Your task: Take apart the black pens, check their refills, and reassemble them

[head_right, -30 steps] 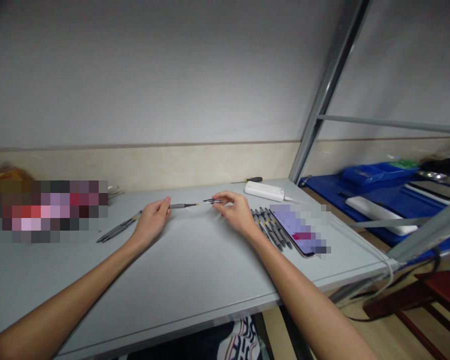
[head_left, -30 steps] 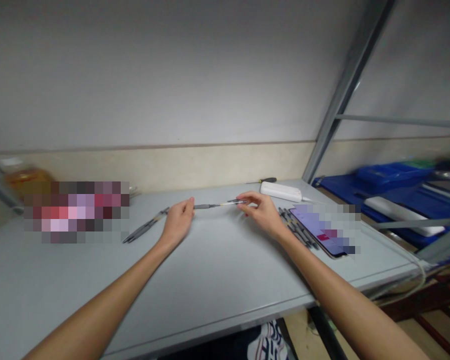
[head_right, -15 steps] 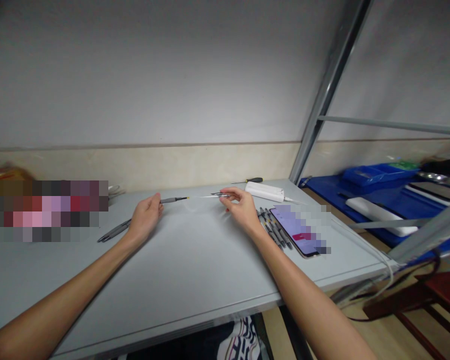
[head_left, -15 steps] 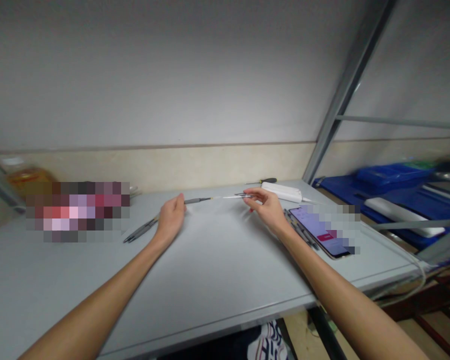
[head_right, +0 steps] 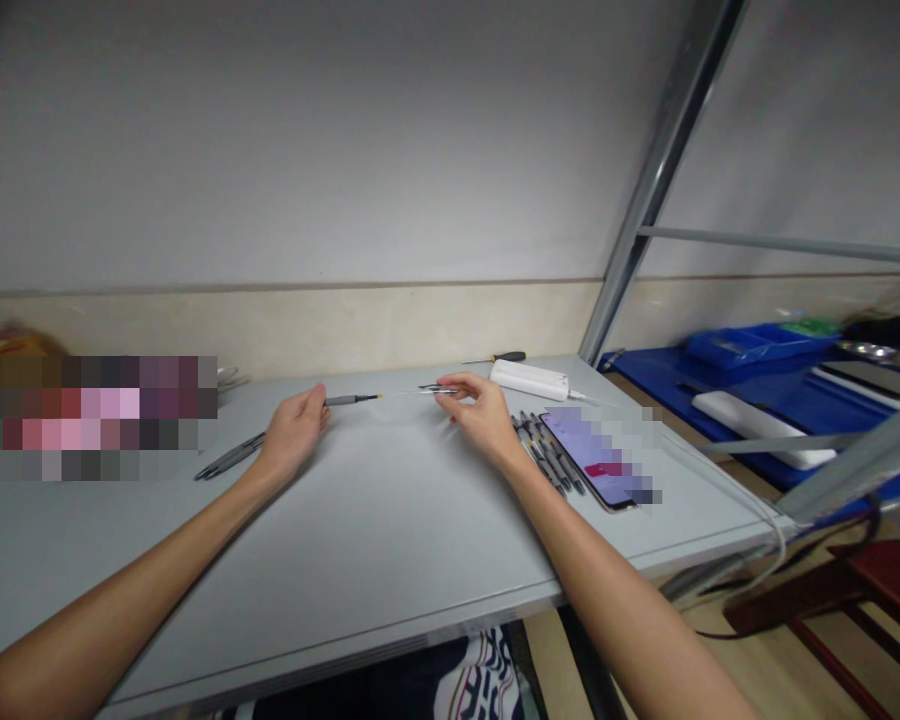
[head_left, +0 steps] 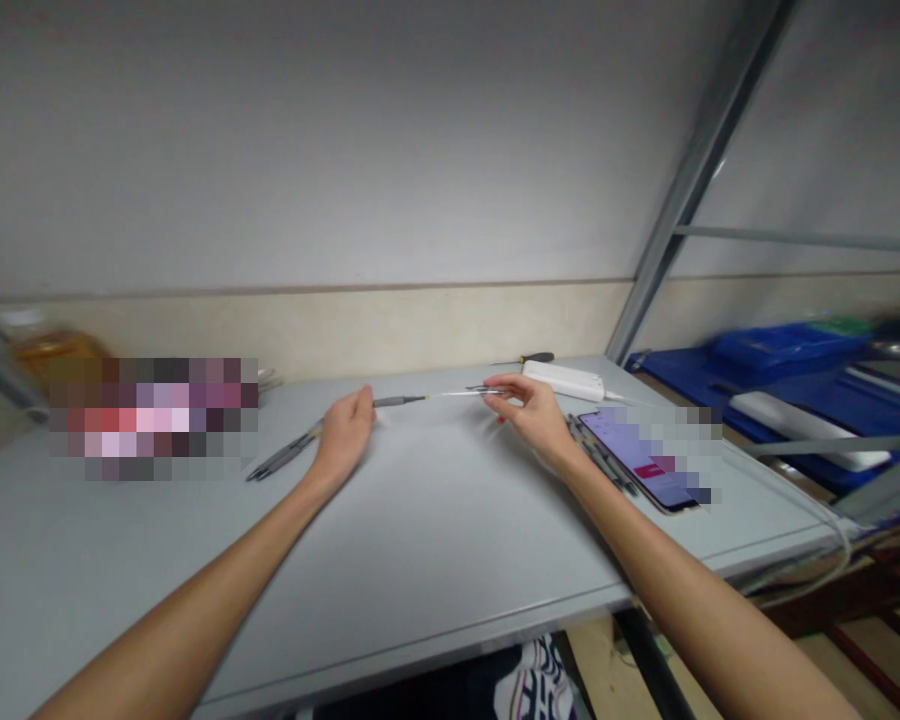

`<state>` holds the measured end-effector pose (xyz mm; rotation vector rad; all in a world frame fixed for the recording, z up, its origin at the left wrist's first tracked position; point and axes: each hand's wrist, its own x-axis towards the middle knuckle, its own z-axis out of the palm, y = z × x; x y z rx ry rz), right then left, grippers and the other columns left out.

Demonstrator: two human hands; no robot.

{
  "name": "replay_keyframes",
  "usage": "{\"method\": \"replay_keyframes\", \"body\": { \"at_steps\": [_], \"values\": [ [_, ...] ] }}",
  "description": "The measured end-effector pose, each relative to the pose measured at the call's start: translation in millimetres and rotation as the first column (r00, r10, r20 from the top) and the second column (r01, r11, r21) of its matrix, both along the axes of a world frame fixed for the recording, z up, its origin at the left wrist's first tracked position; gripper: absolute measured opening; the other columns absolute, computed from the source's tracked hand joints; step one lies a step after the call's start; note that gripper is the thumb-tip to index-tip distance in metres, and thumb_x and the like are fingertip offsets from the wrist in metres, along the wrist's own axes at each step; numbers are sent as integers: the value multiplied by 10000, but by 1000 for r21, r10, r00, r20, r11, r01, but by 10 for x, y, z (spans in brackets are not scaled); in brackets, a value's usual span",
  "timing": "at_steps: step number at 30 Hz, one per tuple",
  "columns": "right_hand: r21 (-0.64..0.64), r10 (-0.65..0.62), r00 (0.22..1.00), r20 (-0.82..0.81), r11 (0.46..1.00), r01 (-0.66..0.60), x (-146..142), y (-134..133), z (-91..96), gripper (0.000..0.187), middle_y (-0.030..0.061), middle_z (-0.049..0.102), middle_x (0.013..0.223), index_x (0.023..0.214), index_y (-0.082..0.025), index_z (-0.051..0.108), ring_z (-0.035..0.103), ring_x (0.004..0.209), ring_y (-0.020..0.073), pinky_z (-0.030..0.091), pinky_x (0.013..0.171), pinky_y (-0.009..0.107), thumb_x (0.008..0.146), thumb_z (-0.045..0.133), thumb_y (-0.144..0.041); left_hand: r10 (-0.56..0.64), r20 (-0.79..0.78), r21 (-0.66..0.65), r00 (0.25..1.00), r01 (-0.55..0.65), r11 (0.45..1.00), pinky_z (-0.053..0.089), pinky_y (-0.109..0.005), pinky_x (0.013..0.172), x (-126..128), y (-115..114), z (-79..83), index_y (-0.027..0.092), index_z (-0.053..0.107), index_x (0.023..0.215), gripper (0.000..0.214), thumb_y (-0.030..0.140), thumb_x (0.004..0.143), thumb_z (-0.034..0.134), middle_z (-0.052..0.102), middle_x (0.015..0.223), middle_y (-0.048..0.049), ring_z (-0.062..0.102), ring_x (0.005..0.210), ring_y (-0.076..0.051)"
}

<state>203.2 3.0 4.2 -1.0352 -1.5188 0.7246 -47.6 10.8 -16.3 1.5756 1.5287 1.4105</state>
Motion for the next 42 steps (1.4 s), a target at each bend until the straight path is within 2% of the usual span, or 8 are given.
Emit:
{"method": "replay_keyframes", "body": {
  "at_steps": [7,13,16,21,27,31,35,42],
  "values": [
    [-51,99,994,54,994,-97,-33,-24,-63,257,81,661,866,868,-152,660,595,723,164,487,546,251,672,661,-317,-83,-72,12,994,84,996,239,-253,456,122,-71,-28,215,377,499,408,488,802,398,373,435,36,337,434,-125],
    [-91,128,984,127,989,-117,-43,-47,-55,296,64,659,785,881,-134,674,545,560,118,456,541,253,679,663,-350,-150,-73,8,986,151,989,264,-238,466,162,-109,-28,205,418,528,398,485,811,406,412,457,39,360,437,-115],
    [-112,135,972,195,987,-114,-49,-74,-17,309,25,616,604,704,-130,656,498,490,104,411,514,234,745,585,-428,-206,-66,10,976,207,978,303,-227,493,170,-135,12,193,450,552,371,468,800,446,467,493,32,410,467,-108],
    [-238,96,964,248,971,-35,-74,-79,-23,560,-11,468,418,523,-143,552,422,380,91,359,445,224,848,347,-549,-283,74,16,956,283,959,351,-212,521,193,-144,29,171,527,676,260,420,744,558,527,536,36,466,494,-94],
    [-66,133,983,124,990,-125,-41,-16,-54,368,23,586,706,939,-148,615,548,643,138,427,488,211,739,585,-456,-252,256,28,933,254,967,362,-208,548,145,-77,-22,154,530,662,269,402,692,631,538,550,38,474,506,-77],
    [-108,166,973,159,983,-150,-25,-27,-34,314,-3,545,585,772,-134,623,485,492,100,402,482,221,767,553,-439,-252,302,6,919,263,965,370,-216,553,137,-74,-27,148,542,664,286,405,652,666,551,546,30,484,505,-82],
    [-236,201,955,216,960,-149,-41,-52,-25,473,-29,448,430,606,-138,574,401,369,82,331,414,222,845,389,-502,-262,331,5,907,276,961,385,-221,566,155,-87,-20,145,552,684,300,410,631,683,572,562,24,500,513,-85],
    [-112,207,969,134,975,-192,-34,-41,-24,354,-13,544,618,931,-146,605,506,525,115,415,470,224,713,621,-425,-236,348,8,907,249,968,390,-227,564,146,-80,-13,143,551,677,298,401,619,688,572,553,24,502,509,-85]
  ]
}}
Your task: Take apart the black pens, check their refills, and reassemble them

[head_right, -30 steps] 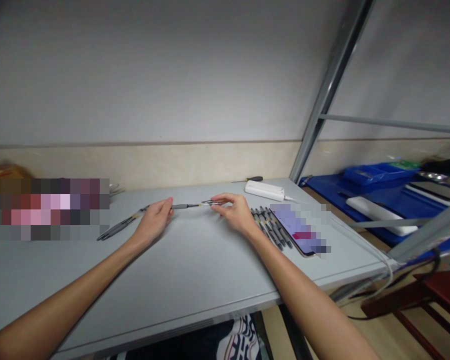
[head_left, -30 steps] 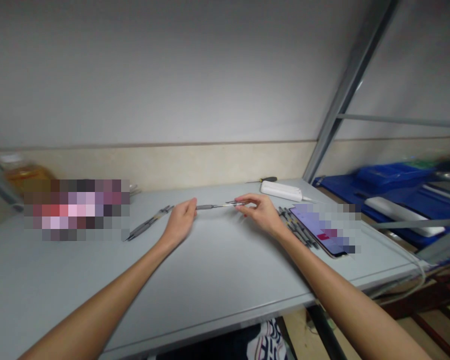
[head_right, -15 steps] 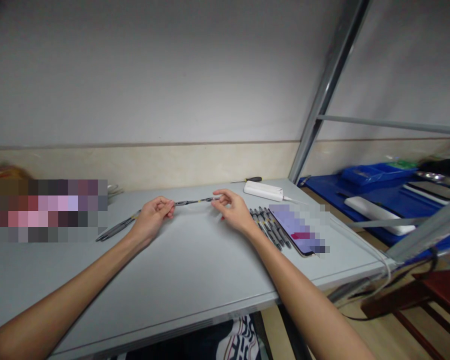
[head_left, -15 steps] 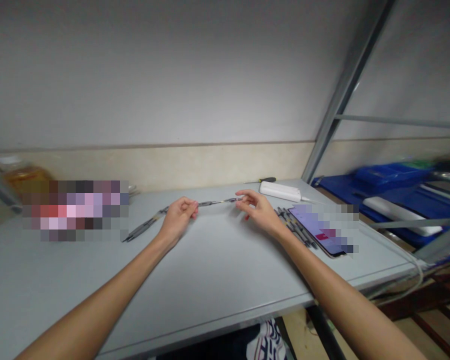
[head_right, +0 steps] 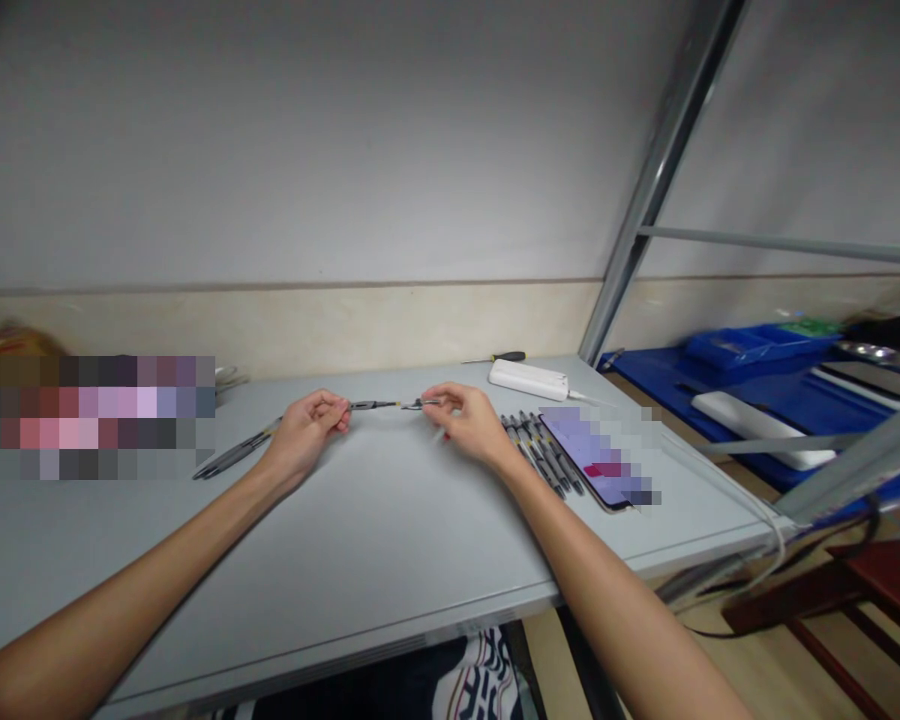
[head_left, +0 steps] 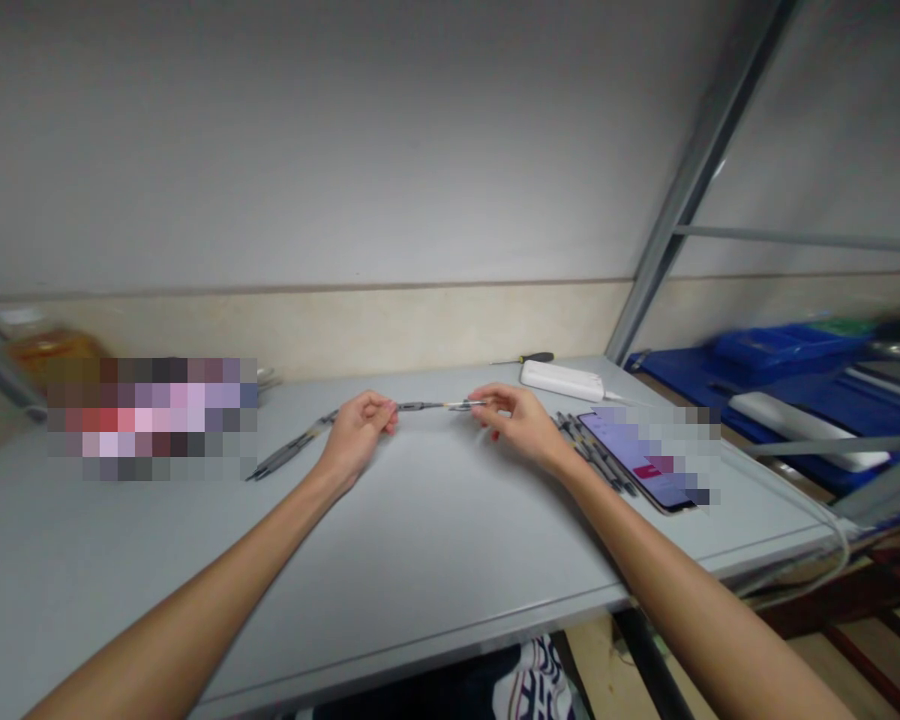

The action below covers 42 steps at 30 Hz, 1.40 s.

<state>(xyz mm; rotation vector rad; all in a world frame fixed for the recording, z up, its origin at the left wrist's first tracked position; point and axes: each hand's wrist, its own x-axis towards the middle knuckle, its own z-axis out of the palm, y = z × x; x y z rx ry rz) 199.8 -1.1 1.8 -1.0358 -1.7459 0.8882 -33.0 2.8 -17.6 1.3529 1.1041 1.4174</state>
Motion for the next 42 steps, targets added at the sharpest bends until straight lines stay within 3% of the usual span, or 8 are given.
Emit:
{"method": "replay_keyframes", "body": {
  "at_steps": [2,6,12,19,25,31,37,42],
  "values": [
    [-4,14,999,52,1000,-14,2,-8,13,297,-14,533,558,766,-142,611,482,485,103,413,499,232,758,568,-436,-19,8,-5,1000,19,1000,392,-230,565,4,-5,-2,144,552,681,292,395,619,688,575,555,23,501,507,-85],
    [-42,-16,992,126,999,21,-12,-32,36,508,-13,440,409,480,-168,476,473,457,108,398,522,236,857,377,-494,-49,9,-9,999,49,999,391,-231,565,29,-21,3,146,550,677,286,393,623,684,579,555,21,502,507,-86],
    [31,-29,999,24,999,29,-11,-20,18,376,-6,551,663,968,-156,587,511,538,117,405,462,218,726,604,-442,-19,42,-33,999,21,999,389,-233,558,26,-5,-3,150,550,673,277,375,602,695,574,549,24,499,503,-87],
    [-38,-13,981,193,999,21,-15,-71,51,446,-27,455,440,579,-153,521,401,395,84,325,440,222,859,388,-473,-47,51,-37,998,49,998,395,-231,580,17,-2,-24,148,547,680,261,360,621,688,572,557,27,502,516,-82],
    [141,-62,984,164,989,39,-14,-67,39,328,10,612,684,996,-164,598,539,596,118,396,552,225,745,605,-375,-59,134,-113,989,74,991,393,-220,564,48,-52,46,145,534,657,276,348,582,705,545,540,38,478,499,-67],
    [186,-94,967,235,981,50,-24,-90,56,270,10,584,564,735,-160,641,489,512,114,382,551,241,805,522,-392,-101,162,-212,982,134,968,395,-224,546,62,-82,84,144,505,626,301,349,563,716,541,538,30,473,476,-61],
    [-52,13,992,126,999,-6,-14,-102,87,362,-39,438,420,605,-151,563,364,402,81,288,442,219,811,476,-436,6,-146,54,989,2,999,395,-231,536,94,-140,131,156,534,626,226,338,633,669,585,547,3,514,502,-98],
    [-286,79,995,-54,954,-91,10,-71,63,336,-62,398,401,659,-145,572,312,358,72,239,393,214,786,490,-445,73,-230,179,970,-32,983,409,-232,589,119,-206,208,160,557,673,185,321,659,649,598,619,-6,550,592,-120]
  ]
}}
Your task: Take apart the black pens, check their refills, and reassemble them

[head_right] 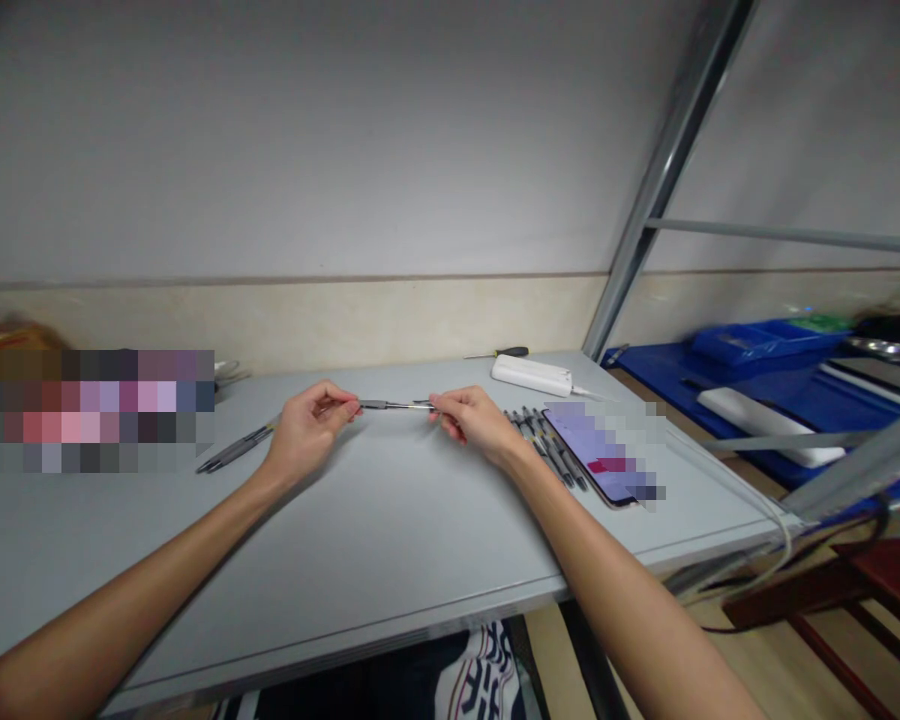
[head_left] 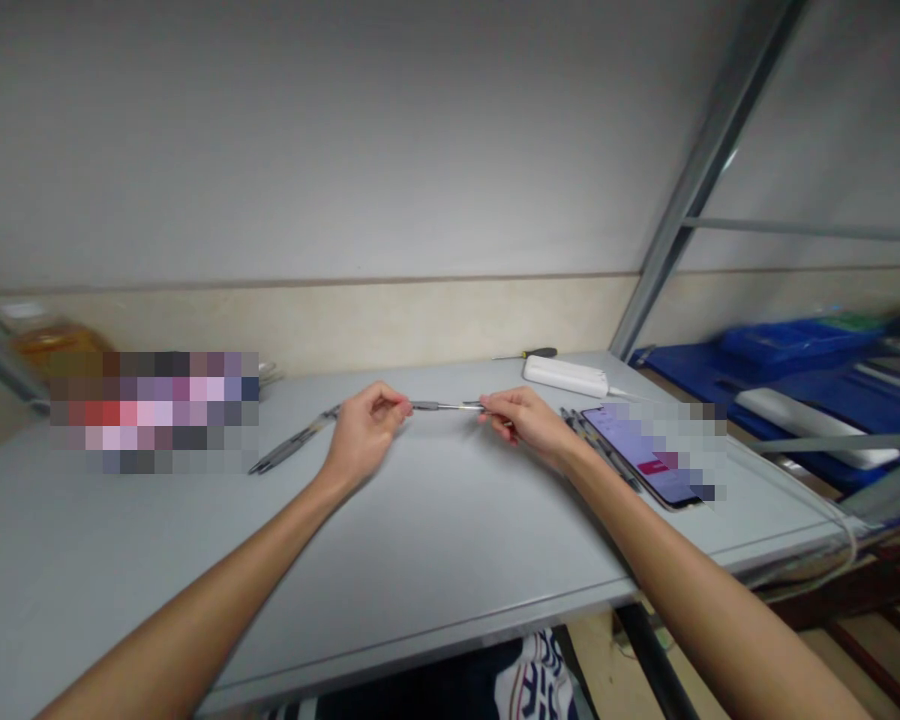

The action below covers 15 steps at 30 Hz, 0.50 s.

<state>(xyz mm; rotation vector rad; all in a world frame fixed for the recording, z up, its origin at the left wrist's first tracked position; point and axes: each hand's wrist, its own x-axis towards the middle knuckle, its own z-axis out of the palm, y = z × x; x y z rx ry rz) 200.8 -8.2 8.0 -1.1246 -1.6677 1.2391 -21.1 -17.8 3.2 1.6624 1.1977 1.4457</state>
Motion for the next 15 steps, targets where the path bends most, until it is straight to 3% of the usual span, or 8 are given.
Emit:
{"method": "replay_keyframes", "body": {
  "at_steps": [5,9,13,15],
  "values": [
    [226,-71,983,171,974,31,-15,2,2,341,-42,447,453,646,-150,563,349,411,77,254,434,214,809,477,-437,-182,3,-140,983,181,973,383,-225,561,-70,72,-55,154,569,709,244,393,703,618,591,593,-7,521,550,-109],
    [415,-143,959,245,909,29,-43,-7,0,309,-8,508,545,630,-159,556,429,523,101,326,516,217,822,474,-386,-339,39,-321,940,334,886,344,-225,511,-87,106,-120,127,579,622,331,432,750,562,572,576,-29,470,497,-91],
    [479,-191,954,229,876,61,-60,-29,7,263,2,519,564,720,-165,594,456,558,122,354,541,222,832,462,-363,-360,172,-478,917,397,784,312,-223,463,-44,62,-130,98,612,741,360,456,733,574,515,534,3,421,442,-76],
    [499,-210,949,233,864,69,-64,-47,20,261,7,526,573,749,-165,606,457,555,124,358,545,226,834,459,-363,-365,191,-490,911,411,769,280,-218,443,-28,43,-122,91,619,772,365,451,715,593,471,505,27,380,419,-66]
  ]
}}
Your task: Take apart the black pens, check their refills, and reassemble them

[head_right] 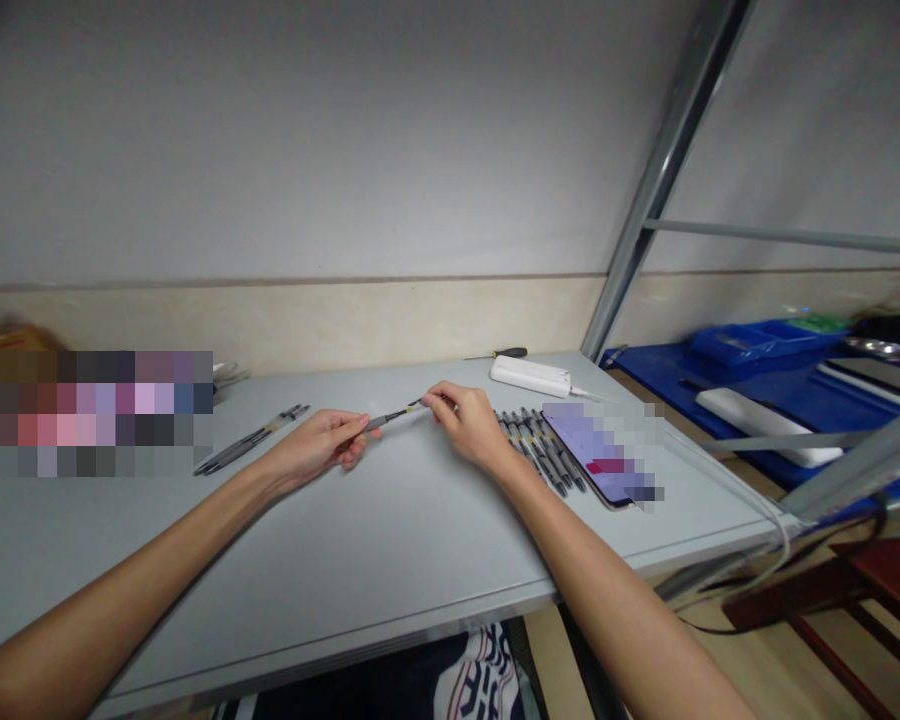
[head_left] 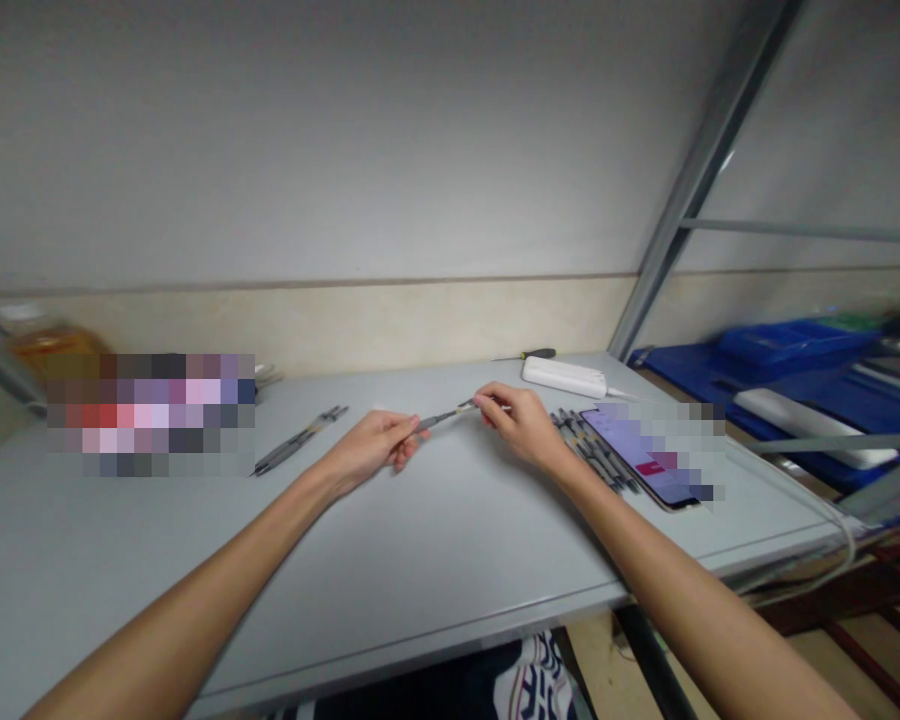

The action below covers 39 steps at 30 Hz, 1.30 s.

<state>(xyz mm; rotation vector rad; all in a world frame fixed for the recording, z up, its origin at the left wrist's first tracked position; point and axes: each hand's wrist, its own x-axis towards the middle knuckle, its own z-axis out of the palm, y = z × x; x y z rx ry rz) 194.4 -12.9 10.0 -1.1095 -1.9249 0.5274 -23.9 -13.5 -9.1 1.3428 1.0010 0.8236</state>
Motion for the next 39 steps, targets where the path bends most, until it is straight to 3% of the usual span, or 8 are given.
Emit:
{"method": "replay_keyframes", "body": {
  "at_steps": [6,12,15,26,30,33,36,39],
  "values": [
    [3,-11,999,49,1000,10,-2,-9,8,273,-1,506,545,730,-153,623,415,515,112,319,519,230,830,474,-358,138,-55,249,989,-121,961,248,-223,455,28,-17,23,142,550,577,280,390,698,596,457,478,23,360,432,-73],
    [-173,70,996,-58,982,-79,28,29,-20,345,-47,380,472,694,-145,598,327,441,85,238,447,224,815,469,-441,391,-173,535,904,-247,808,279,-228,490,61,-122,164,167,642,626,134,277,658,570,543,513,5,439,502,-121],
    [-263,97,987,-128,956,-128,35,29,-30,363,-63,346,452,713,-145,595,293,409,75,198,423,222,799,478,-478,420,-182,579,889,-248,777,278,-228,493,58,-137,179,172,656,636,137,269,659,563,544,503,9,430,499,-123],
    [-412,48,938,-343,890,-196,-19,1,0,331,-71,359,407,648,-163,548,268,350,65,192,364,215,769,505,-469,402,-194,602,895,-215,769,354,-233,530,58,-98,68,166,644,712,147,265,731,536,602,566,-9,515,530,-135],
    [-359,-37,870,-492,919,-164,-89,-22,0,323,-43,452,512,668,-168,526,358,398,71,273,370,208,727,566,-483,321,-168,559,932,-178,810,411,-243,598,80,-103,24,162,614,798,148,285,739,557,633,649,-25,570,612,-147],
    [-326,-90,789,-607,934,-144,-132,-6,-2,295,-1,523,633,699,-164,550,463,527,100,359,433,212,691,612,-452,207,-214,575,955,-48,816,428,-245,632,111,-128,8,168,609,831,165,304,744,574,641,709,-29,575,657,-144],
    [-342,-141,607,-782,911,-229,-128,43,23,227,29,571,728,784,-177,552,537,659,135,443,557,242,718,575,-394,145,-282,596,948,55,801,439,-252,677,139,-158,14,172,610,868,186,321,774,549,656,781,-43,587,727,-150],
    [-367,-190,422,-886,844,-390,-71,92,96,133,-21,487,572,789,-200,510,478,507,108,423,508,233,769,499,-331,202,-310,631,929,42,774,436,-252,692,137,-153,11,175,603,888,200,335,793,528,657,787,-39,590,734,-146]
  ]
}}
